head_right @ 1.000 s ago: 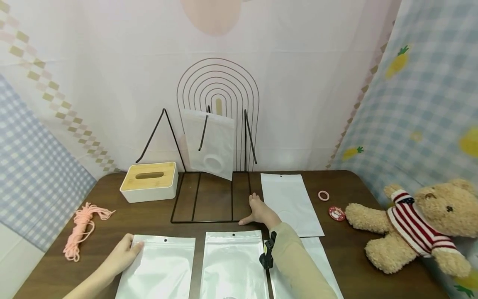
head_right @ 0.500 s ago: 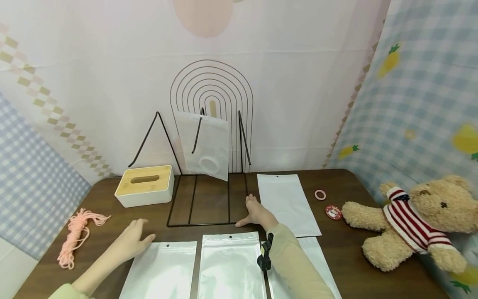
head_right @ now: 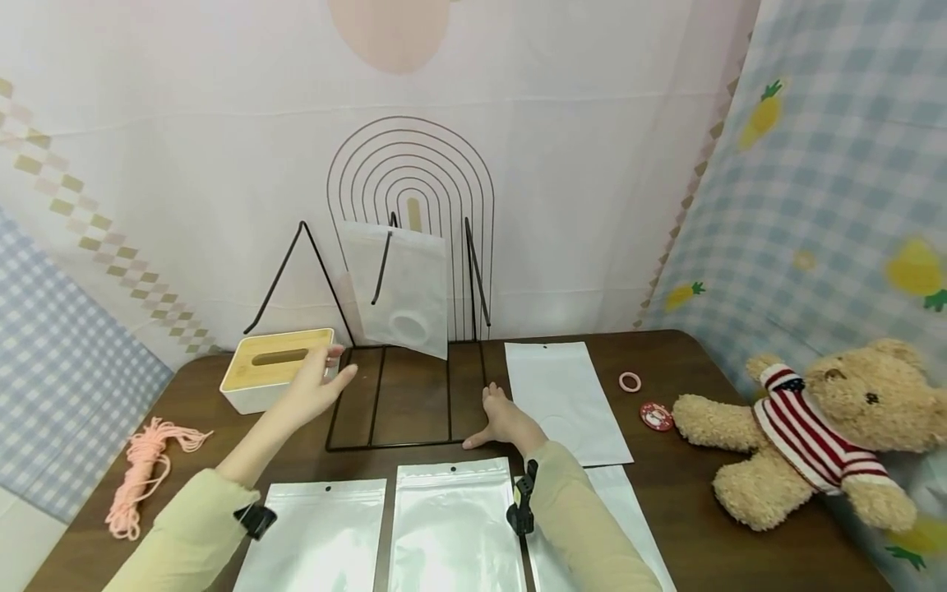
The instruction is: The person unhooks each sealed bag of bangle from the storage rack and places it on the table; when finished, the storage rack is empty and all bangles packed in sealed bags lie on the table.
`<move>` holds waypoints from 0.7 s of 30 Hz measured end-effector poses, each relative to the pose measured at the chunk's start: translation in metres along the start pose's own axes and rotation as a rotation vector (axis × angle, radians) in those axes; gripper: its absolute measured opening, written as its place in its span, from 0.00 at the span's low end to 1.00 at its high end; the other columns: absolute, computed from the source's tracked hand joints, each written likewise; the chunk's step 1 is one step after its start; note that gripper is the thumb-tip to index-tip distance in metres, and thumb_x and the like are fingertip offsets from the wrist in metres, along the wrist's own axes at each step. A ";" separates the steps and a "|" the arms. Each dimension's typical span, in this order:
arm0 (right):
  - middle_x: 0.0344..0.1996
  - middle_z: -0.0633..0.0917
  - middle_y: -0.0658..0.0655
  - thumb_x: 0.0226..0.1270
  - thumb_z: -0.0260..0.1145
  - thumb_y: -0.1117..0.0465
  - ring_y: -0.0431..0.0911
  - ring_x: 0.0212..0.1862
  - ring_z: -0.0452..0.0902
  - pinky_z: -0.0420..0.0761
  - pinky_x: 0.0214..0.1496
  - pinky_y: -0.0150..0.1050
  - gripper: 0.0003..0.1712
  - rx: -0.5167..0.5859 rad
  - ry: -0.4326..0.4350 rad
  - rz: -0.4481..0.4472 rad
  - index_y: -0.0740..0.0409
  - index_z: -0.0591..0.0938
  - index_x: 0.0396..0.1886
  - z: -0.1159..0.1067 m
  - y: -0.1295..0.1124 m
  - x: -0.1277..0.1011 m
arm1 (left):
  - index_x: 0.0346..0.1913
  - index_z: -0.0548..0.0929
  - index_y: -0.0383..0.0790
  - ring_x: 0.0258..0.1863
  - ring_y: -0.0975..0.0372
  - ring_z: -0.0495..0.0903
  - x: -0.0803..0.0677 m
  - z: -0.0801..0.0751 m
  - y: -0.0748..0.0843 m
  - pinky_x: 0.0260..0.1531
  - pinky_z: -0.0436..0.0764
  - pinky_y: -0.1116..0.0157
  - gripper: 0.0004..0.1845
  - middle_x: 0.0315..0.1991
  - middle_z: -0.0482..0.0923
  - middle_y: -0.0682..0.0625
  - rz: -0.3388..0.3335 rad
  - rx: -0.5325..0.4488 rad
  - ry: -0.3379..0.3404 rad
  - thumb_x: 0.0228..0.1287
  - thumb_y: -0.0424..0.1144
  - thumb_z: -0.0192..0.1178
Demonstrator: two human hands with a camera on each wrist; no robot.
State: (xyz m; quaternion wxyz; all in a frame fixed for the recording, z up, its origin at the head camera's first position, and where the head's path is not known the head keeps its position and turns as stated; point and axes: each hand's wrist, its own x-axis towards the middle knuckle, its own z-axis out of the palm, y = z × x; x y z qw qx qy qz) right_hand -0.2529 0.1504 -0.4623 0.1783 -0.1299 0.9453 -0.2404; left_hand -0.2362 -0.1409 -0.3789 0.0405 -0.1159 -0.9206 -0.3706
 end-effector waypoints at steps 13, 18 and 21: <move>0.69 0.47 0.74 0.38 0.74 0.42 0.63 0.71 0.42 0.54 0.69 0.55 0.66 0.056 -0.017 0.007 0.76 0.51 0.67 -0.001 0.007 0.000 | 0.71 0.42 0.37 0.71 0.46 0.43 0.086 -0.012 0.025 0.69 0.48 0.48 0.41 0.71 0.41 0.37 0.009 -0.242 0.160 0.65 0.53 0.50; 0.69 0.46 0.72 0.42 0.75 0.48 0.61 0.72 0.41 0.54 0.70 0.53 0.62 0.061 -0.029 0.028 0.75 0.51 0.68 -0.001 0.001 0.000 | 0.72 0.34 0.39 0.73 0.51 0.37 0.111 -0.020 0.028 0.71 0.42 0.53 0.46 0.73 0.34 0.42 0.006 -0.304 0.214 0.64 0.53 0.51; 0.69 0.46 0.72 0.43 0.74 0.50 0.61 0.72 0.41 0.54 0.71 0.52 0.60 0.043 -0.020 0.028 0.75 0.51 0.67 -0.002 -0.003 0.000 | 0.72 0.35 0.40 0.73 0.53 0.40 0.119 -0.023 0.031 0.71 0.44 0.56 0.45 0.73 0.38 0.43 0.022 -0.330 0.253 0.65 0.52 0.51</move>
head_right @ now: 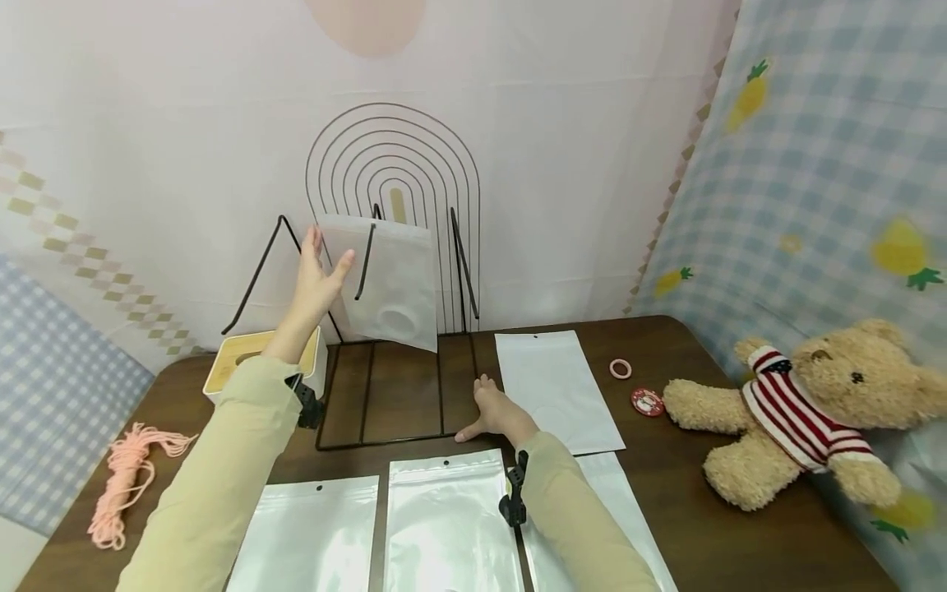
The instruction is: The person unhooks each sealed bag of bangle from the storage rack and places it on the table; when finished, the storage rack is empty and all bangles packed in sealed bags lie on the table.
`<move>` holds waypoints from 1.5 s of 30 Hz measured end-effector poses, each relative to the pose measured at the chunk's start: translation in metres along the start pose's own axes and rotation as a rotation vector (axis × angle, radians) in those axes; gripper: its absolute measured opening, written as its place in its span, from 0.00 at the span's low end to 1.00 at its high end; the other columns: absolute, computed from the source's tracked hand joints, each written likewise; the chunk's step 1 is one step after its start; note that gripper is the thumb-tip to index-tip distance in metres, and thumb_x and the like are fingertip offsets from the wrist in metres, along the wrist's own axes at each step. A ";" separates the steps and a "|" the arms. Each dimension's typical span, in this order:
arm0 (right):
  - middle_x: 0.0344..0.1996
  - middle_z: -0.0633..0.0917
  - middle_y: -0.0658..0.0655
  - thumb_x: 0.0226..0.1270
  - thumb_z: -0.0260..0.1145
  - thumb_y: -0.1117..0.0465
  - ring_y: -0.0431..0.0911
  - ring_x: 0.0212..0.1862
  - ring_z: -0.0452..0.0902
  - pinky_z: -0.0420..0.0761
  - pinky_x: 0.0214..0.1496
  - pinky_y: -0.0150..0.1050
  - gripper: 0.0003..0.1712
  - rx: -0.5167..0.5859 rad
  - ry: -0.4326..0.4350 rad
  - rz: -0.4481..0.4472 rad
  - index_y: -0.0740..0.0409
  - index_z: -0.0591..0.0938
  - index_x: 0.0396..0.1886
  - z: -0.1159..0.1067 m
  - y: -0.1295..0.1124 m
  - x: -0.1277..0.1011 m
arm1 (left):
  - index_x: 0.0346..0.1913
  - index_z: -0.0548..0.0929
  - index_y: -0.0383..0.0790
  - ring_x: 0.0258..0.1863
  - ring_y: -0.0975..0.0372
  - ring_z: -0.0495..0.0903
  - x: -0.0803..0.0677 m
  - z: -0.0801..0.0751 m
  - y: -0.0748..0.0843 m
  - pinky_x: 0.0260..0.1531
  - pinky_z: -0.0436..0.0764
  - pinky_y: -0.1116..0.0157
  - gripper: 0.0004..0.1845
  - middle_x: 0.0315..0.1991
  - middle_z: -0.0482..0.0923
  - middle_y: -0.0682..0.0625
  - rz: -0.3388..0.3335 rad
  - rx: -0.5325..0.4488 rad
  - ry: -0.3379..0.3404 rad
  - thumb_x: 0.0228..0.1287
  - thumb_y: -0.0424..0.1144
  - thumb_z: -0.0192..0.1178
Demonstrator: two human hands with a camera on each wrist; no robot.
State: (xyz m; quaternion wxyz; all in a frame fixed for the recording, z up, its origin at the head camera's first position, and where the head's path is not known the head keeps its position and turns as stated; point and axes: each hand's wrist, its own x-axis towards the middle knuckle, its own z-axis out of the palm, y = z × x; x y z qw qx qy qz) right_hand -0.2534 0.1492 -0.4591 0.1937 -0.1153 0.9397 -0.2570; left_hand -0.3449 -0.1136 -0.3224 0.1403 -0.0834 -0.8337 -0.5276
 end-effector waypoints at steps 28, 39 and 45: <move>0.69 0.45 0.73 0.45 0.73 0.50 0.62 0.72 0.40 0.51 0.71 0.53 0.60 -0.035 -0.011 -0.023 0.76 0.50 0.67 -0.005 0.006 0.006 | 0.29 0.73 0.28 0.17 0.68 0.61 -0.101 -0.001 0.044 0.16 0.59 0.76 0.03 0.17 0.68 0.44 0.667 0.000 0.438 0.57 0.24 0.56; 0.69 0.46 0.73 0.45 0.73 0.49 0.61 0.72 0.41 0.52 0.71 0.52 0.60 -0.035 -0.013 -0.020 0.76 0.50 0.67 -0.001 0.008 0.005 | 0.33 0.70 0.23 0.15 0.74 0.57 -0.129 -0.026 0.050 0.11 0.56 0.74 0.05 0.19 0.65 0.57 0.462 -0.240 0.232 0.62 0.25 0.53; 0.69 0.46 0.74 0.45 0.73 0.49 0.63 0.71 0.41 0.52 0.71 0.53 0.61 -0.051 -0.004 -0.039 0.77 0.50 0.67 -0.004 0.008 0.006 | 0.33 0.72 0.30 0.16 0.73 0.62 -0.147 -0.044 0.053 0.14 0.60 0.72 0.02 0.20 0.69 0.59 0.367 -0.419 0.173 0.60 0.24 0.53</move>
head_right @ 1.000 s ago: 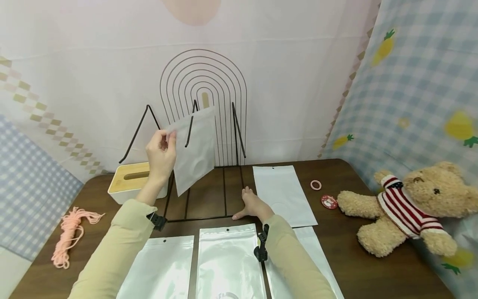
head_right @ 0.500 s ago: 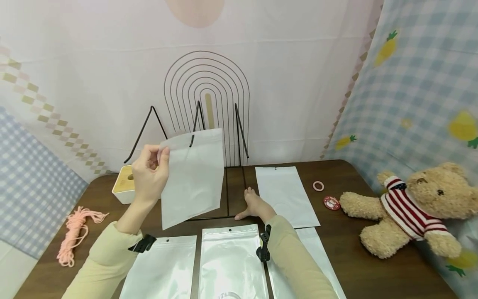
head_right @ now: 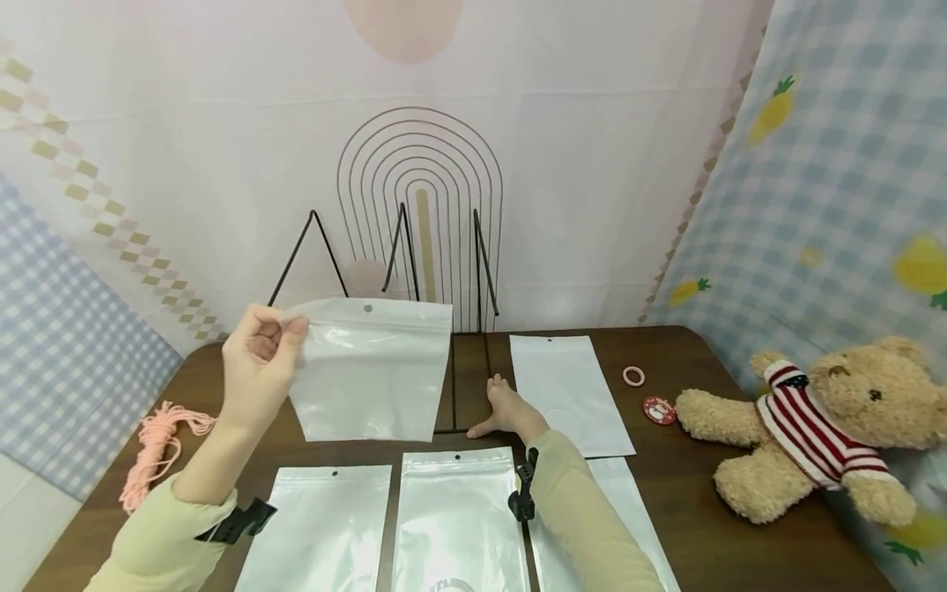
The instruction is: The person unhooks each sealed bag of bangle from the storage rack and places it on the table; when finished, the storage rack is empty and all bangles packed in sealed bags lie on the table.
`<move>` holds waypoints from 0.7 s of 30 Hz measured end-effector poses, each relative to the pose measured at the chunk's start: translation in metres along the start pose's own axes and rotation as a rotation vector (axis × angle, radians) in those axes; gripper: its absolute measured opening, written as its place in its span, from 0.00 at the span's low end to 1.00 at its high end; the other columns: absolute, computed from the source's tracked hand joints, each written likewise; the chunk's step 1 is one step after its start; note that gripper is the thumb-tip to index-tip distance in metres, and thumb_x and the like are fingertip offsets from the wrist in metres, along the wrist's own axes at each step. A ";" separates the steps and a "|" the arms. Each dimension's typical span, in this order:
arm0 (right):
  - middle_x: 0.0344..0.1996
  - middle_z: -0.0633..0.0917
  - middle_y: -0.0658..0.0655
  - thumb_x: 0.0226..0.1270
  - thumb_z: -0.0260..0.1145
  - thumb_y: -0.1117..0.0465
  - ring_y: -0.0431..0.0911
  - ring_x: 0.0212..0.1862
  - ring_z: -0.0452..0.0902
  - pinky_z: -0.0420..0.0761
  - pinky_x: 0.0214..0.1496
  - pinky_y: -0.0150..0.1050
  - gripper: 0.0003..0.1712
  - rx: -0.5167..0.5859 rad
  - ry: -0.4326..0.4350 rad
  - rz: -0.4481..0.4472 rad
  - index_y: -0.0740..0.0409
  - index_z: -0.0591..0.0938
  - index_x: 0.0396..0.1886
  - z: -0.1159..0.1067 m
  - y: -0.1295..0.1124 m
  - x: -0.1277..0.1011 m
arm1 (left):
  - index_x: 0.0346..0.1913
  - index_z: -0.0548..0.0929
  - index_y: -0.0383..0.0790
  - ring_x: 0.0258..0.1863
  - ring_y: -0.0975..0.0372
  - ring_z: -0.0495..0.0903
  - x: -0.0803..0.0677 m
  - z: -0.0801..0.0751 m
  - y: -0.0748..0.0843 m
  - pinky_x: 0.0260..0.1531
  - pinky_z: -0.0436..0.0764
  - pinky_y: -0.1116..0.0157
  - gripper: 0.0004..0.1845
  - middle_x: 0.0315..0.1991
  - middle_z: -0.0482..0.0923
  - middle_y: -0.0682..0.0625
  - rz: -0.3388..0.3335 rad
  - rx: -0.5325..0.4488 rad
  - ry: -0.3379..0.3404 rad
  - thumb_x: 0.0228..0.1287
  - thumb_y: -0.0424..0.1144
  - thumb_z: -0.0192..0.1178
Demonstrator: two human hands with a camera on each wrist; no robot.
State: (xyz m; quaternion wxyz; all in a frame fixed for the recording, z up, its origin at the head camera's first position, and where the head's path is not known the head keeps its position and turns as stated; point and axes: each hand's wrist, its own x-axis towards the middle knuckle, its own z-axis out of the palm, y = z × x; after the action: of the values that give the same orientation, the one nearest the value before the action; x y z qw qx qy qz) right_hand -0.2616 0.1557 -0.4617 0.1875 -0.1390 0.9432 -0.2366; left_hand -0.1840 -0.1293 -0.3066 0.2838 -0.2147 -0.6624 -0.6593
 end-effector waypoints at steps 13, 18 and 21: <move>0.69 0.45 0.74 0.45 0.73 0.48 0.63 0.71 0.40 0.50 0.71 0.54 0.61 0.007 -0.013 0.006 0.77 0.49 0.67 -0.001 -0.001 -0.001 | 0.34 0.76 0.35 0.22 0.68 0.76 -0.047 -0.103 0.031 0.16 0.72 0.76 0.15 0.28 0.82 0.51 -0.110 -0.224 -0.019 0.58 0.14 0.45; 0.68 0.46 0.75 0.46 0.73 0.48 0.64 0.71 0.41 0.51 0.70 0.55 0.61 -0.006 -0.017 -0.006 0.78 0.49 0.66 -0.002 0.000 -0.001 | 0.34 0.75 0.38 0.20 0.66 0.79 -0.070 -0.176 0.037 0.16 0.76 0.74 0.15 0.26 0.82 0.52 -0.311 -0.095 -0.052 0.61 0.16 0.43; 0.68 0.45 0.75 0.46 0.73 0.48 0.64 0.71 0.41 0.51 0.71 0.54 0.61 -0.011 -0.014 -0.007 0.78 0.49 0.66 -0.004 0.000 -0.001 | 0.35 0.73 0.44 0.23 0.68 0.76 -0.081 -0.220 0.034 0.21 0.76 0.75 0.13 0.26 0.78 0.57 -0.492 0.190 -0.153 0.66 0.22 0.44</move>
State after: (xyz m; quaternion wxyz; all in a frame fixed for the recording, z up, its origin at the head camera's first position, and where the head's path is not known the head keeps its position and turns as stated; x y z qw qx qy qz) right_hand -0.2624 0.1573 -0.4585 0.1927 -0.1451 0.9425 -0.2312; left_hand -0.0804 -0.3395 -0.3409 0.0831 -0.0692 -0.7731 -0.6250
